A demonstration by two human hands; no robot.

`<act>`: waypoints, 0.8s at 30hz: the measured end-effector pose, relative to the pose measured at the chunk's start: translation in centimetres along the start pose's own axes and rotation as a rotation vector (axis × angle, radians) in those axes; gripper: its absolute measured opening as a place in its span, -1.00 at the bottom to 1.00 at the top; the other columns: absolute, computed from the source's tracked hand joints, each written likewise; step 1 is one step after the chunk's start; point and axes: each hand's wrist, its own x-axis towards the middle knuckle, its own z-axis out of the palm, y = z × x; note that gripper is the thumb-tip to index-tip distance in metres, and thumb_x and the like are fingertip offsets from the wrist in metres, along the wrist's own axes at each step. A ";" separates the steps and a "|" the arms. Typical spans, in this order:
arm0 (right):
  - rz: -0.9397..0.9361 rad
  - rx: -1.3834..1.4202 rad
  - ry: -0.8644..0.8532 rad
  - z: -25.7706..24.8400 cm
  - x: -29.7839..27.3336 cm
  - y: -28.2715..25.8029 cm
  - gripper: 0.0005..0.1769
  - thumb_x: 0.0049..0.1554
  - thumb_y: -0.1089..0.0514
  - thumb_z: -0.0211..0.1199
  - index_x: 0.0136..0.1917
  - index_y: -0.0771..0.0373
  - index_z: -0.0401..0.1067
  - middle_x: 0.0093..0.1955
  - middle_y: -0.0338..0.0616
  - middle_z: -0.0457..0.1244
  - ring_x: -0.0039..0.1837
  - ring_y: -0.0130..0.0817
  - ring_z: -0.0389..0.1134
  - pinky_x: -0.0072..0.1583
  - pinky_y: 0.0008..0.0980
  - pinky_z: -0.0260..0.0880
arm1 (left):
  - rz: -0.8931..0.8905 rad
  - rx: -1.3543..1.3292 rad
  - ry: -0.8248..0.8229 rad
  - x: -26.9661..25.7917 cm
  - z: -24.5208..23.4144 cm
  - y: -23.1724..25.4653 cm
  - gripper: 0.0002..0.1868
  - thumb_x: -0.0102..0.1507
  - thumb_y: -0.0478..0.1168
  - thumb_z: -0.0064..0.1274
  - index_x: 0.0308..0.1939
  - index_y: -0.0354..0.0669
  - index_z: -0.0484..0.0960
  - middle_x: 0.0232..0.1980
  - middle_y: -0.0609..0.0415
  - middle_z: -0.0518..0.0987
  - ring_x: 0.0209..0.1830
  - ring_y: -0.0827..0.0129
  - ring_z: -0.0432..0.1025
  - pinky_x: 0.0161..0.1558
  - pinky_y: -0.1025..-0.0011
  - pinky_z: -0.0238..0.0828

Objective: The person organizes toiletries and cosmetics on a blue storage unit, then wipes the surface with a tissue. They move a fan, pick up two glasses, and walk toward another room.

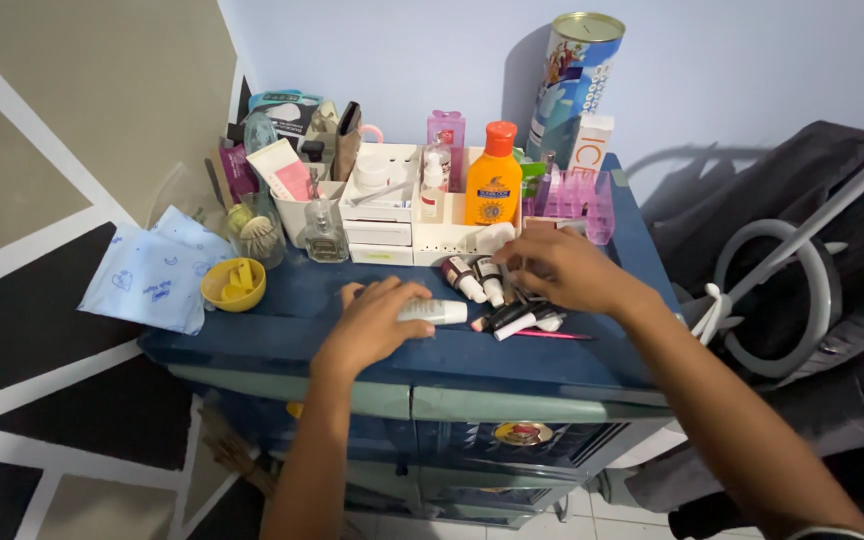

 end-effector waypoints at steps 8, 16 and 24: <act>-0.048 0.452 0.091 -0.6 1.9 -3.4 -0.42 0.07 0.23 0.41 0.35 0.17 0.39 0.09 0.09 0.38 0.09 0.11 0.45 0.13 0.01 0.42 | 0.184 -0.549 0.254 2.4 1.2 1.4 -0.59 0.45 -0.15 -0.15 0.29 -0.30 0.52 0.22 -0.42 0.55 0.33 -0.28 0.37 0.34 -0.10 0.22; -0.044 0.344 0.270 -0.3 8.2 -1.6 -0.46 0.14 0.00 0.45 0.33 0.10 0.37 -0.03 0.07 0.37 0.00 0.12 0.47 0.03 -0.09 0.52 | 0.431 -0.542 0.849 8.8 1.8 1.4 -0.80 0.42 -0.26 0.00 0.13 -0.15 0.55 -0.03 -0.11 0.62 -0.09 -0.03 0.58 -0.10 0.24 0.56; -0.021 0.200 0.113 3.8 12.5 2.4 -0.62 0.16 0.19 0.37 0.20 0.13 0.30 -0.01 0.11 0.36 0.02 0.26 0.42 0.08 0.12 0.41 | 0.406 -0.307 1.068 6.4 1.3 1.4 -0.82 0.38 -0.21 0.07 0.07 0.00 0.59 -0.16 0.15 0.60 -0.26 0.21 0.53 -0.15 0.26 0.49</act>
